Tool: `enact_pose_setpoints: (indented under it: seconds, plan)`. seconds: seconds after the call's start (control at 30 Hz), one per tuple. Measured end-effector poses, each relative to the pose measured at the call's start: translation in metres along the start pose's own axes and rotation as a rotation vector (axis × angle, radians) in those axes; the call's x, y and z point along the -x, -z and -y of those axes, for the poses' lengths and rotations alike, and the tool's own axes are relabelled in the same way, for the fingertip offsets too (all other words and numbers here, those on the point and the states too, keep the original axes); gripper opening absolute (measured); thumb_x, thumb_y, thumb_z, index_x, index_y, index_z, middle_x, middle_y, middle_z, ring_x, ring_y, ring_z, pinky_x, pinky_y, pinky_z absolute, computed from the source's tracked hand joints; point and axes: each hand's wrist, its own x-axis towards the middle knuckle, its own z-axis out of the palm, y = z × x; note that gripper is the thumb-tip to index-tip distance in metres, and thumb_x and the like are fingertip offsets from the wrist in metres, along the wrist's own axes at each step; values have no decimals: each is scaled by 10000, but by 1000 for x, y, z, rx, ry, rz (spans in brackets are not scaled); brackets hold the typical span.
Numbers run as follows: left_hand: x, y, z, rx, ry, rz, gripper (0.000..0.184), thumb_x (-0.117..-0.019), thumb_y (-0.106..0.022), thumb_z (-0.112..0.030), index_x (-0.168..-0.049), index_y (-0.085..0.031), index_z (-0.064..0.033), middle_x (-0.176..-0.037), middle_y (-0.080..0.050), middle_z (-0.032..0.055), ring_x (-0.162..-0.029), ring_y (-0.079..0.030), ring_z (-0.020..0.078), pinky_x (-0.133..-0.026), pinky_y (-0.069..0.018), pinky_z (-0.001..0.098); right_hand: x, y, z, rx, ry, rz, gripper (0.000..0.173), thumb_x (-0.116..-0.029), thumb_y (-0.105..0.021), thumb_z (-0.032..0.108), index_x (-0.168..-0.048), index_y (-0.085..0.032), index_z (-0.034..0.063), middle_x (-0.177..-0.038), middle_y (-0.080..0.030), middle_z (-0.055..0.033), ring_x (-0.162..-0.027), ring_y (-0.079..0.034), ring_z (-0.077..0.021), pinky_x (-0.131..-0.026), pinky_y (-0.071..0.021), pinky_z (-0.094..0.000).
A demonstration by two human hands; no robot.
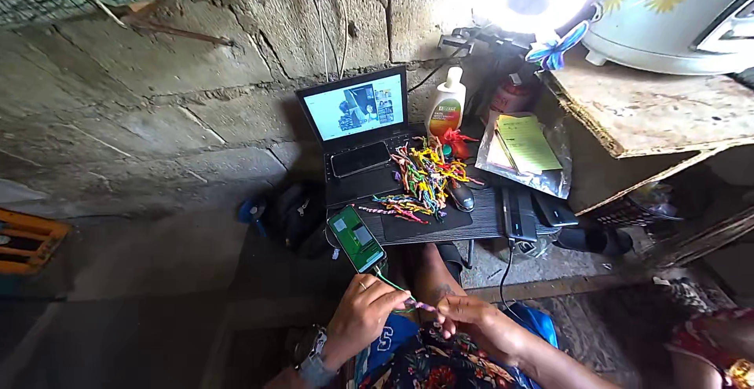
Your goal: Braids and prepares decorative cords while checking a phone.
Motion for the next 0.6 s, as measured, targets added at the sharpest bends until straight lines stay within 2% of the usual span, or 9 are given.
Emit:
enact_pose_setpoints:
  seconds: [0.13, 0.23, 0.3, 0.37, 0.43, 0.47, 0.53, 0.6]
  plan:
    - [-20, -9, 39, 78, 210, 87, 210, -995, -624, -247, -987, -798, -128, -948, -756, 31, -936, -693, 208, -891, -524, 419, -24, 14, 10, 219, 154, -176, 271, -1045, -425, 181, -1071, -673, 75, -838, -632, 74, -795, -609, -31, -806, -524, -254]
    - [-53, -14, 69, 64, 303, 120, 219, -1002, -618, -234, -1022, -784, -93, -1044, -748, 91, -1011, -687, 288, -915, -506, 518, -39, 25, 29, 368, 266, -283, 237, -1042, -486, 185, -1102, -675, 54, -915, -647, 47, -841, -606, -21, -824, -510, -248]
    - [-76, -19, 86, 32, 348, 173, 230, -1003, -618, -239, -1040, -786, -87, -1101, -730, 126, -1068, -668, 336, -950, -478, 571, -50, 31, 43, 547, 362, -369, 236, -1033, -539, 211, -1099, -696, 48, -1023, -674, -4, -923, -628, -33, -858, -521, -247]
    - [-93, -30, 104, -19, 390, 242, 227, -1003, -622, -232, -1048, -792, -89, -1121, -717, 145, -1099, -650, 361, -971, -455, 595, -64, 42, 57, 800, 448, -478, 290, -1030, -550, 253, -1113, -722, 35, -1087, -679, -97, -1017, -642, -148, -924, -517, -355]
    - [-107, -41, 119, -77, 450, 334, 219, -1009, -621, -215, -1063, -788, -84, -1151, -698, 161, -1127, -624, 376, -995, -426, 600, -85, 59, 72, 984, 481, -594, 319, -1031, -551, 284, -1115, -743, 43, -1086, -699, -157, -1049, -661, -290, -942, -492, -527]
    - [-112, -45, 125, -100, 484, 375, 215, -1009, -620, -202, -1074, -785, -81, -1167, -689, 169, -1140, -613, 380, -1006, -413, 598, -96, 67, 80, 1036, 474, -647, 312, -1031, -559, 273, -1121, -748, 41, -1074, -699, -175, -1048, -657, -338, -938, -472, -579]
    - [-117, -53, 130, -133, 538, 439, 231, -1014, -609, -194, -1138, -771, -84, -1213, -670, 181, -1174, -595, 387, -1029, -400, 595, -120, 82, 92, 1126, 437, -755, 280, -1025, -587, 255, -1131, -755, 57, -1058, -696, -188, -1036, -646, -382, -910, -462, -609]
    - [-117, -55, 128, -150, 568, 479, 282, -1023, -593, -216, -1236, -733, -96, -1279, -651, 175, -1214, -581, 381, -1050, -393, 581, -141, 94, 101, 1218, 375, -845, 289, -1020, -601, 290, -1147, -743, 73, -1100, -688, -193, -1074, -631, -396, -917, -450, -610]
